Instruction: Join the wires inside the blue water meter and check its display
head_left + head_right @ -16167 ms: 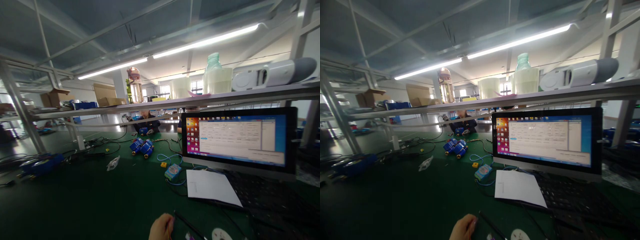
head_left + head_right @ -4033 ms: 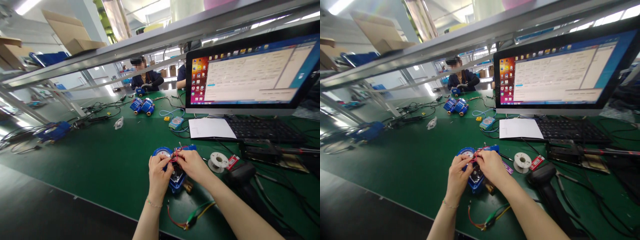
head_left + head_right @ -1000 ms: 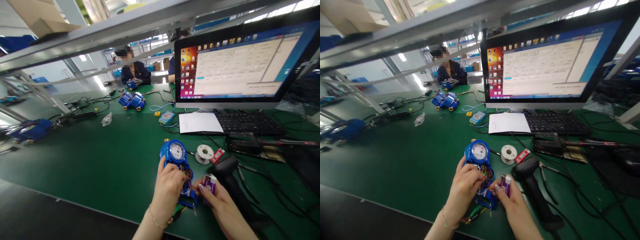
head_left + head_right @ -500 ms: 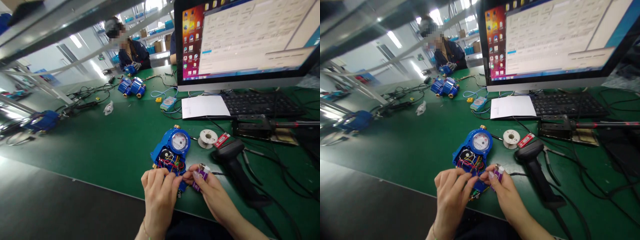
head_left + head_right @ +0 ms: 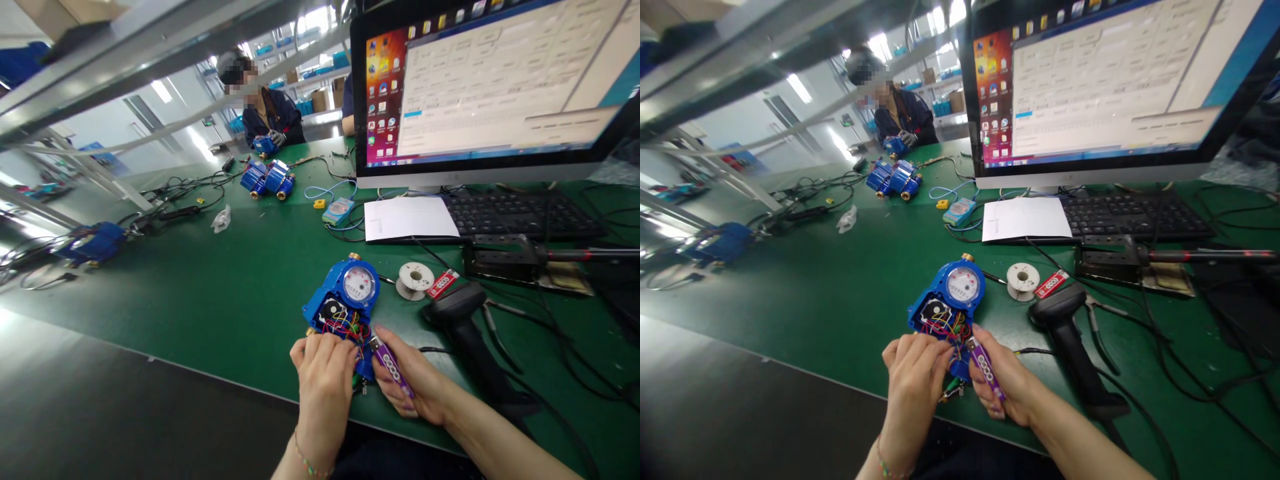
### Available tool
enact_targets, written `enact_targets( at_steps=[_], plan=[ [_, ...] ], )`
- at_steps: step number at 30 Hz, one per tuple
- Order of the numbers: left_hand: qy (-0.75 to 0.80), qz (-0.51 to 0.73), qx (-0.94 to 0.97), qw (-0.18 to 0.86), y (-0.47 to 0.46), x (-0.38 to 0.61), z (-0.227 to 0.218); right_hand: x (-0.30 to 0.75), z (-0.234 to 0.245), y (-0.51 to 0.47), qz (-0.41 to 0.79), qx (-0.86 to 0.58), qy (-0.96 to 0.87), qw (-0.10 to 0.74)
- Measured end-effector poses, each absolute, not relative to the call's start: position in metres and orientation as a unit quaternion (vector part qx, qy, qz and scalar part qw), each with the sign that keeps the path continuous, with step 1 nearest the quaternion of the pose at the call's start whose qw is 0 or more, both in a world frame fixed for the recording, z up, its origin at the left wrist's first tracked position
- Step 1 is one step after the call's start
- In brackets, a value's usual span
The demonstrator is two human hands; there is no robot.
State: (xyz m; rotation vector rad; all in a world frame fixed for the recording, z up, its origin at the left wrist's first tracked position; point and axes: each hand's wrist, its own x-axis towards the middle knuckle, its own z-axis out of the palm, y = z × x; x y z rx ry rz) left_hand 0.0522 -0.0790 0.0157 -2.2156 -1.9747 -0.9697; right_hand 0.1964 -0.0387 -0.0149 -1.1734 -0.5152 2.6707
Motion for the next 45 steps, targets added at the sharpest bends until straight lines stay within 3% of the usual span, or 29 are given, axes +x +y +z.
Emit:
enact_targets(
  at_steps=[11, 33, 41, 45],
  plan=[
    [-0.588, -0.339, -0.734, 0.030, -0.076, 0.052, 0.007, 0.196, -0.015, -0.034, 0.905, -0.399, -0.141, 0.034],
    [-0.582, -0.349, -0.734, 0.028, -0.074, 0.050, 0.007, 0.198, -0.012, -0.030, 0.905, -0.399, -0.147, 0.026],
    [-0.584, -0.355, -0.730, 0.016, -0.074, 0.050, 0.008, 0.205, -0.012, -0.032, 0.906, -0.397, -0.134, 0.055],
    [-0.587, -0.365, -0.723, 0.008, -0.074, 0.047, 0.006, 0.209, -0.009, -0.031, 0.869, -0.449, -0.170, 0.120]
  ],
)
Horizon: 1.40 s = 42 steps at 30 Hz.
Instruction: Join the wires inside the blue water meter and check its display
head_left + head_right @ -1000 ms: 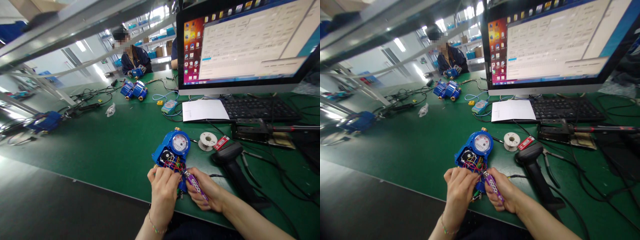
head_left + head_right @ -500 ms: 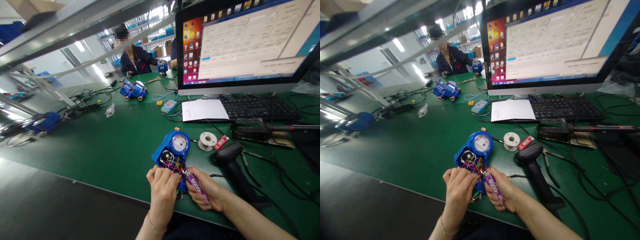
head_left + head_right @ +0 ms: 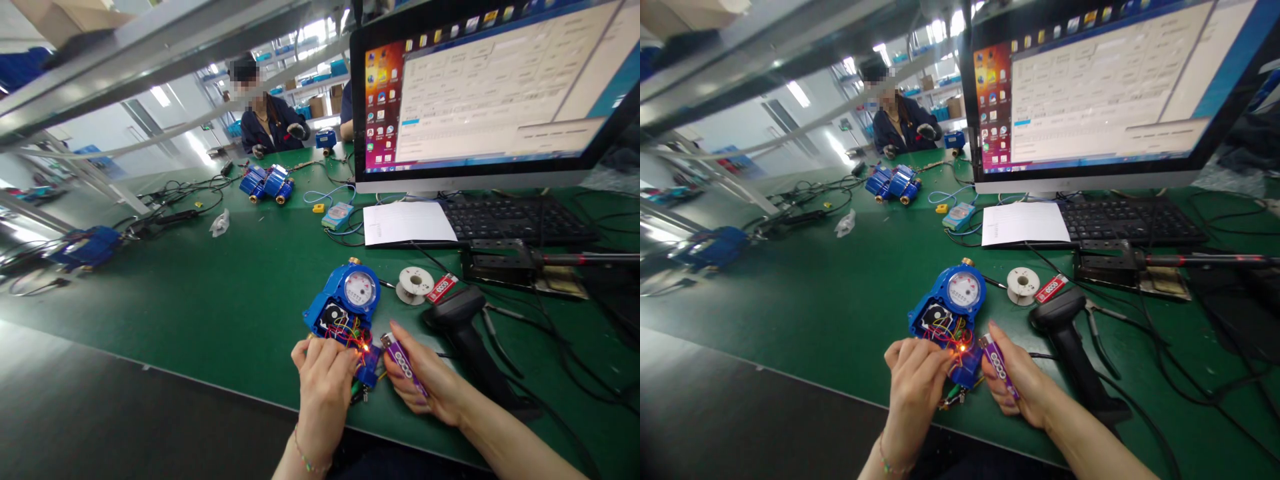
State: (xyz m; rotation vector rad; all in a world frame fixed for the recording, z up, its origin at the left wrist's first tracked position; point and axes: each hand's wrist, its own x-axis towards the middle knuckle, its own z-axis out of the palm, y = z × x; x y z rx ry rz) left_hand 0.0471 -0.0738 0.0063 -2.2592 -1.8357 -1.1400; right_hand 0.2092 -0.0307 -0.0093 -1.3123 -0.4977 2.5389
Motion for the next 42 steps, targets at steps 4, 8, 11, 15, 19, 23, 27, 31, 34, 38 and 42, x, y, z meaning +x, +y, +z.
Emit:
enact_targets(
  at_steps=[4, 8, 11, 15, 19, 23, 27, 31, 34, 38, 42],
  plan=[
    [-0.589, -0.375, -0.716, -0.002, -0.073, 0.045, 0.005, 0.216, -0.020, -0.029, 0.706, -0.558, -0.383, 0.209],
    [-0.592, -0.390, -0.705, -0.017, -0.072, 0.045, 0.006, 0.226, -0.034, -0.027, 0.523, -0.586, -0.581, 0.214],
    [-0.593, -0.383, -0.708, -0.029, -0.072, 0.044, 0.010, 0.229, -0.039, -0.027, 0.442, -0.595, -0.638, 0.210],
    [-0.598, -0.349, -0.720, -0.040, -0.072, 0.041, 0.014, 0.228, -0.039, -0.030, 0.274, -0.596, -0.716, 0.239],
    [-0.591, -0.346, -0.727, -0.047, -0.072, 0.041, 0.016, 0.223, -0.031, -0.035, 0.154, -0.538, -0.769, 0.308],
    [-0.585, -0.369, -0.721, -0.050, -0.071, 0.043, 0.016, 0.217, -0.020, -0.037, 0.208, -0.467, -0.776, 0.370],
    [-0.586, -0.381, -0.713, -0.048, -0.070, 0.044, 0.019, 0.211, -0.015, -0.040, 0.312, -0.465, -0.734, 0.384],
    [-0.597, -0.333, -0.725, -0.084, -0.075, 0.041, 0.025, 0.202, -0.010, -0.047, 0.432, -0.481, -0.674, 0.357],
    [-0.582, -0.305, -0.745, -0.112, -0.081, 0.039, 0.030, 0.193, -0.008, -0.055, 0.475, -0.487, -0.641, 0.356],
    [-0.557, -0.321, -0.757, -0.120, -0.084, 0.040, 0.031, 0.182, -0.013, -0.060, 0.529, -0.497, -0.584, 0.365],
    [-0.562, -0.338, -0.743, -0.137, -0.082, 0.043, 0.029, 0.174, -0.021, -0.060, 0.587, -0.528, -0.480, 0.382]
  ],
)
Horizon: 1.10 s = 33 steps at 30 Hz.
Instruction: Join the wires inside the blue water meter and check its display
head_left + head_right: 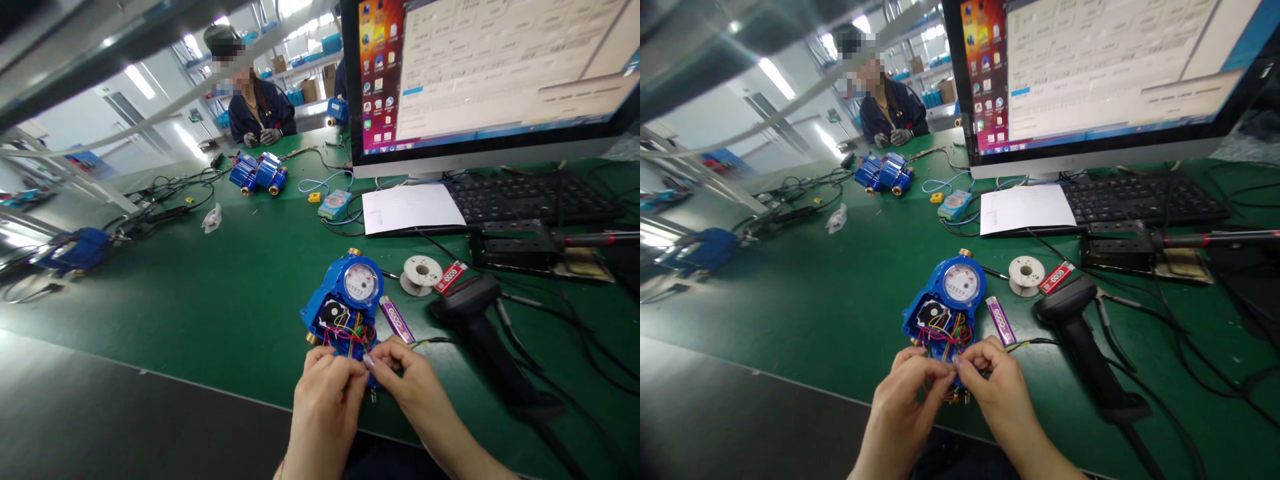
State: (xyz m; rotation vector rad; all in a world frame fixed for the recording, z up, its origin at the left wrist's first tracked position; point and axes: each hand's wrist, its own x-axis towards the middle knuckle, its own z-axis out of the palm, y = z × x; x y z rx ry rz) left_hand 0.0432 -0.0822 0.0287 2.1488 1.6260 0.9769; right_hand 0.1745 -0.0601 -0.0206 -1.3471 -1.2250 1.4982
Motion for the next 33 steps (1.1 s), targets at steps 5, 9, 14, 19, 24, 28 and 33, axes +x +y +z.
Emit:
enact_targets(
  at_steps=[5, 9, 14, 19, 24, 28, 33],
  plan=[
    [0.546, 0.335, 0.753, 0.152, -0.081, 0.045, 0.033, 0.172, -0.013, -0.057, 0.655, -0.513, -0.405, 0.379],
    [0.558, 0.324, 0.757, 0.103, -0.071, 0.040, 0.035, 0.173, -0.004, -0.057, 0.708, -0.468, -0.381, 0.366],
    [0.566, 0.246, 0.787, -0.010, -0.052, 0.033, 0.029, 0.177, -0.007, -0.060, 0.706, -0.470, -0.378, 0.372],
    [0.587, 0.252, 0.769, -0.043, -0.050, 0.030, 0.025, 0.190, -0.011, -0.059, 0.674, -0.501, -0.393, 0.375],
    [0.587, 0.273, 0.762, -0.023, -0.051, 0.028, 0.028, 0.196, -0.012, -0.059, 0.649, -0.521, -0.415, 0.368],
    [0.589, 0.273, 0.760, -0.015, -0.052, 0.031, 0.028, 0.194, -0.006, -0.061, 0.485, -0.558, -0.542, 0.400],
    [0.575, 0.291, 0.764, -0.016, -0.054, 0.034, 0.025, 0.182, 0.000, -0.060, 0.355, -0.519, -0.662, 0.408]
  ],
)
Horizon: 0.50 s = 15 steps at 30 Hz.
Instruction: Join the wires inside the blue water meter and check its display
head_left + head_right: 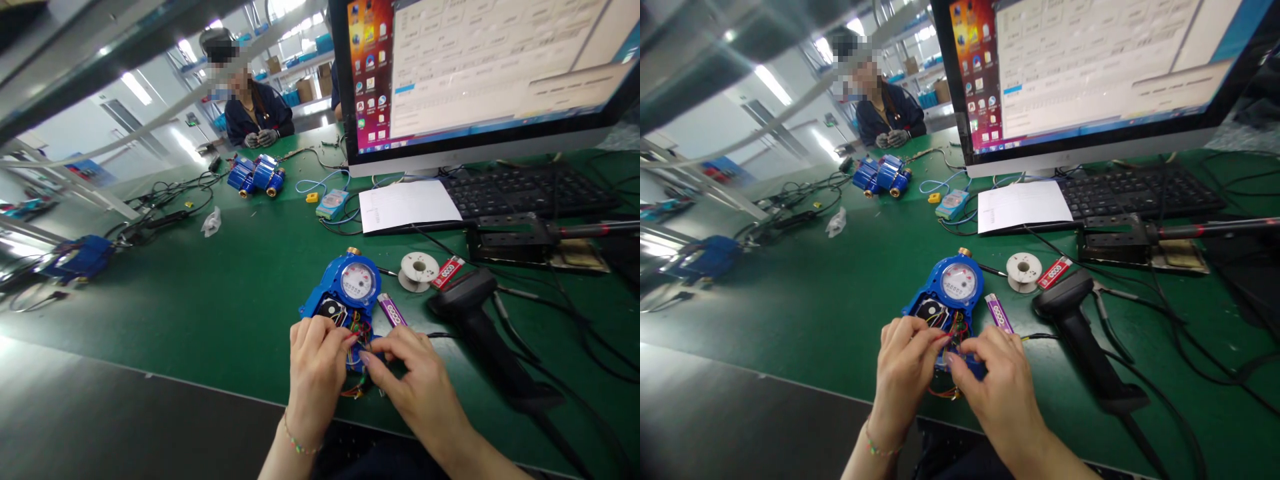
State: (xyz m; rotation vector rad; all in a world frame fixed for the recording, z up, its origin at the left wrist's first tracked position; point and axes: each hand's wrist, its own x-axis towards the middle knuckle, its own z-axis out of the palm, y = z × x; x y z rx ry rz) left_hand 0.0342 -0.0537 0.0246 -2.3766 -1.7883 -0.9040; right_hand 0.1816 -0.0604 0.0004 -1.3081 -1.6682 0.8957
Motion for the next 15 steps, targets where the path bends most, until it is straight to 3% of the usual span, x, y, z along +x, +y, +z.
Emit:
enact_targets(
  at_steps=[3, 7, 15],
  plan=[
    [-0.574, -0.284, -0.768, 0.012, -0.055, 0.034, 0.024, 0.176, 0.000, -0.057, 0.351, -0.535, -0.666, 0.383],
    [-0.577, -0.268, -0.771, 0.015, -0.055, 0.034, 0.024, 0.179, 0.000, -0.053, 0.458, -0.534, -0.626, 0.337],
    [-0.587, -0.256, -0.768, 0.023, -0.056, 0.035, 0.020, 0.185, -0.001, -0.049, 0.606, -0.514, -0.511, 0.327]
  ],
)
